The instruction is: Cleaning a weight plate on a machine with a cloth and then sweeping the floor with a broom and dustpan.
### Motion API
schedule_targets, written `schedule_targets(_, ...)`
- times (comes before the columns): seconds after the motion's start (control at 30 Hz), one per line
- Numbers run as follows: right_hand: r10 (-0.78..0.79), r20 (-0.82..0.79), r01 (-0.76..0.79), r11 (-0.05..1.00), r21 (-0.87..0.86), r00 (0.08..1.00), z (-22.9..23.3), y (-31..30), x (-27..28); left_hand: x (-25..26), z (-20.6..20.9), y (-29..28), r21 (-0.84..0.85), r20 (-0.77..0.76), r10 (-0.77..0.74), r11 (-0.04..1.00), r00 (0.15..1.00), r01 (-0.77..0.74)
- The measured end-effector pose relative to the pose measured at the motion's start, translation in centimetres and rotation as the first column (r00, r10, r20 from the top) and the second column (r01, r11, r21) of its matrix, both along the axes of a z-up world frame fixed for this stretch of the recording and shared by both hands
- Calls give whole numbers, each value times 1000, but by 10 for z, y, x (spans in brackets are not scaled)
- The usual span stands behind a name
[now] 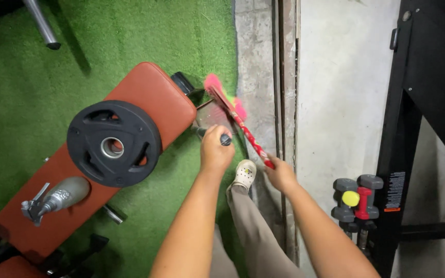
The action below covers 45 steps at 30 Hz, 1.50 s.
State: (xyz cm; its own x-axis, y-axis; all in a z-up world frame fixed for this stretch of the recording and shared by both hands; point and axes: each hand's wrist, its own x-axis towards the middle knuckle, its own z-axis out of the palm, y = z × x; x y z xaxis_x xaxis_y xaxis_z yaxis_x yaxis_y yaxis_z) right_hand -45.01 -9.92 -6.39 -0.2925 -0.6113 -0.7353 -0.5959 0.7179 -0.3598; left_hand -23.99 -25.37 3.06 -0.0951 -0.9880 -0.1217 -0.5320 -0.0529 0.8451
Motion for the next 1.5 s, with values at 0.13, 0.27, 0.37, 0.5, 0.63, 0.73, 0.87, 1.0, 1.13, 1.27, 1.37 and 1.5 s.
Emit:
schedule_targets(0.13,-74,48,76,996,-42,996,36,-8,-36,-1,-5,-3,-23,1,16,1000,1000,-16)
schedule_targets(0.27,-58,-97,49,994,-96,994,30,-46,-55,4,-10,-5,-26,-1,11,1000,1000,-11)
schedule_targets(0.37,-41,-164,37,999,-25,986,6,-71,-37,10,-13,-6,-29,26,4,1000,1000,-3)
schedule_targets(0.5,3,-60,-3,1000,6,998,-8,-57,-26,17,-12,0,31,-8,38,999,999,-38)
schedule_targets(0.63,-37,136,50,995,-88,990,43,-50,-31,27,-14,3,30,-14,36,999,999,-36)
schedule_targets(0.73,-72,82,81,990,-113,994,55,-51,-33,30,-11,7,38,-30,46,998,998,-45)
schedule_targets(0.87,25,-138,-36,996,-80,990,13,-65,-5,33,-4,7,29,-47,56,998,997,-54)
schedule_targets(1.0,220,-123,-221,975,3,968,-23,-40,40,37,-6,11,27,-50,54,998,997,-53)
schedule_targets(1.13,212,0,-212,977,17,977,12,-10,33,48,-12,35,7,-30,54,999,998,-54)
schedule_targets(1.27,70,136,-78,996,49,988,63,-9,-22,74,-6,65,-66,-112,10,998,994,-18)
schedule_targets(1.37,139,64,-135,989,-63,988,45,-12,-65,108,8,99,-60,-155,59,996,986,-69)
schedule_targets(1.5,355,-205,-375,924,-69,912,66,-87,-36,152,11,150,3,-145,185,982,972,-186)
